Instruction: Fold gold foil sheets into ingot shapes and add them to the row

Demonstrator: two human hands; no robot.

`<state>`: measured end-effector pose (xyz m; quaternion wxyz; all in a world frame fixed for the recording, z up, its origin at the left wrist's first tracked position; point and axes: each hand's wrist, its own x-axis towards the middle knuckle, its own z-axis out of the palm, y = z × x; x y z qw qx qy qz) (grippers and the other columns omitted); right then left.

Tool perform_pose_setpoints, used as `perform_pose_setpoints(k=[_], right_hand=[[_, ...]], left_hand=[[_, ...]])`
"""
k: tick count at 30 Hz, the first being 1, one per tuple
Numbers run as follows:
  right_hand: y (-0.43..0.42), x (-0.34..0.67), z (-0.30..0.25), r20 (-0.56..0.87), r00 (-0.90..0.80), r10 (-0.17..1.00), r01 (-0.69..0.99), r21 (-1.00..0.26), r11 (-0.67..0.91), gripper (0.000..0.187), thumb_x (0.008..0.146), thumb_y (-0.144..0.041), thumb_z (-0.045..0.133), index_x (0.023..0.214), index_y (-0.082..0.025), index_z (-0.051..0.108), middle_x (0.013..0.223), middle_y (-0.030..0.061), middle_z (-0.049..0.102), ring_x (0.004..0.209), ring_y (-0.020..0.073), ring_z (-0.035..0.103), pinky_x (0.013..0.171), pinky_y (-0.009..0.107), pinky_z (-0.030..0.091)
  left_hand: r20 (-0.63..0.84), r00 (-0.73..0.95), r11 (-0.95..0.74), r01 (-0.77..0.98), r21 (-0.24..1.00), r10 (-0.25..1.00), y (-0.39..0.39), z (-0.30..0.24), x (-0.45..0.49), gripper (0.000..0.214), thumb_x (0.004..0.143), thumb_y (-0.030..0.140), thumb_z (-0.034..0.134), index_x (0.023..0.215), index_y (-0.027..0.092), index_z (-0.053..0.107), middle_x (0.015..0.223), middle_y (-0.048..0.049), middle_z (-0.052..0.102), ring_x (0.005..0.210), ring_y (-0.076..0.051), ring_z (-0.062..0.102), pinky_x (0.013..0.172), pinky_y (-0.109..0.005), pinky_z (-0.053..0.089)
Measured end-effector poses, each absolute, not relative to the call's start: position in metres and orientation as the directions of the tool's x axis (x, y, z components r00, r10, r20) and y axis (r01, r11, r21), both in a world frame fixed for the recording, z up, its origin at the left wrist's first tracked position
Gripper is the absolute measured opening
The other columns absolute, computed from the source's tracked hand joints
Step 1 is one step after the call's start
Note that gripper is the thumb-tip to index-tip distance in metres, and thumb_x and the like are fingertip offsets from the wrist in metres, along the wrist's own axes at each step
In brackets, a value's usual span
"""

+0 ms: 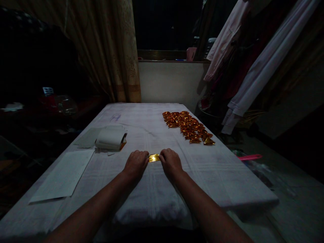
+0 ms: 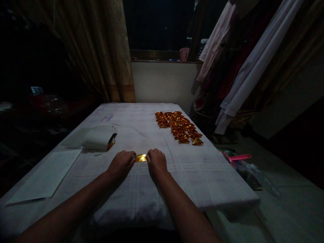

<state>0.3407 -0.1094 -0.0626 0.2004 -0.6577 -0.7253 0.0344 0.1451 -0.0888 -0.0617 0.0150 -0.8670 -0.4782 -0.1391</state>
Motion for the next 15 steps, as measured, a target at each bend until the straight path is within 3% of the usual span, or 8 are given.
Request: perform_pose_setpoints(k=[3, 6, 9, 11, 15], right_hand=[[-0.11, 0.34, -0.064, 0.253, -0.043, 0.966, 0.947, -0.299, 0.121, 0.017, 0.099, -0.021, 0.053, 0.1, -0.02, 0.07, 0.102, 0.0095, 0.07, 0.097, 0.0233, 0.062, 0.082, 0.032, 0.041], [-0.115, 0.336, -0.064, 0.27, -0.077, 0.96, 0.945, -0.287, 0.157, 0.027, 0.1, -0.02, 0.048, 0.119, -0.021, 0.068, 0.124, 0.0127, 0.068, 0.116, 0.0258, 0.058, 0.094, 0.037, 0.042], [-0.123, 0.328, -0.066, 0.253, -0.256, 0.933, 0.912, -0.258, 0.32, 0.041, 0.102, -0.026, 0.047, 0.141, -0.021, 0.055, 0.149, 0.0114, 0.054, 0.142, 0.0269, 0.041, 0.113, 0.047, 0.031], [-0.128, 0.325, -0.066, 0.185, -0.366, 0.912, 0.879, -0.251, 0.404, 0.048, 0.104, -0.033, 0.043, 0.15, -0.019, 0.047, 0.157, 0.0119, 0.045, 0.149, 0.0275, 0.032, 0.119, 0.054, 0.022], [-0.133, 0.331, -0.063, 0.042, -0.376, 0.926, 0.893, -0.251, 0.374, 0.053, 0.105, -0.04, 0.037, 0.154, -0.018, 0.04, 0.162, 0.0114, 0.035, 0.152, 0.0277, 0.026, 0.122, 0.059, 0.015]], left_hand=[[0.266, 0.495, -0.538, 0.835, 0.117, 0.827, -0.089, -0.063, 0.145, 0.014, 0.095, 0.022, 0.053, 0.105, 0.021, 0.062, 0.096, -0.0072, 0.069, 0.091, -0.025, 0.061, 0.081, -0.037, 0.043], [0.28, 0.468, -0.516, 0.847, 0.13, 0.839, -0.09, -0.065, 0.145, 0.007, 0.095, 0.022, 0.053, 0.095, 0.021, 0.06, 0.091, -0.0057, 0.067, 0.088, -0.024, 0.06, 0.079, -0.036, 0.042], [0.292, 0.444, -0.497, 0.856, 0.143, 0.847, -0.092, -0.067, 0.145, 0.008, 0.095, 0.022, 0.052, 0.089, 0.021, 0.057, 0.088, -0.0057, 0.066, 0.086, -0.024, 0.059, 0.079, -0.037, 0.042], [0.296, 0.44, -0.496, 0.855, 0.15, 0.848, -0.094, -0.067, 0.145, 0.01, 0.096, 0.022, 0.052, 0.088, 0.022, 0.057, 0.088, -0.0057, 0.065, 0.085, -0.024, 0.058, 0.08, -0.037, 0.042], [0.296, 0.446, -0.502, 0.851, 0.153, 0.845, -0.094, -0.066, 0.144, 0.01, 0.097, 0.023, 0.051, 0.089, 0.021, 0.057, 0.09, -0.006, 0.066, 0.086, -0.024, 0.059, 0.08, -0.037, 0.042]])
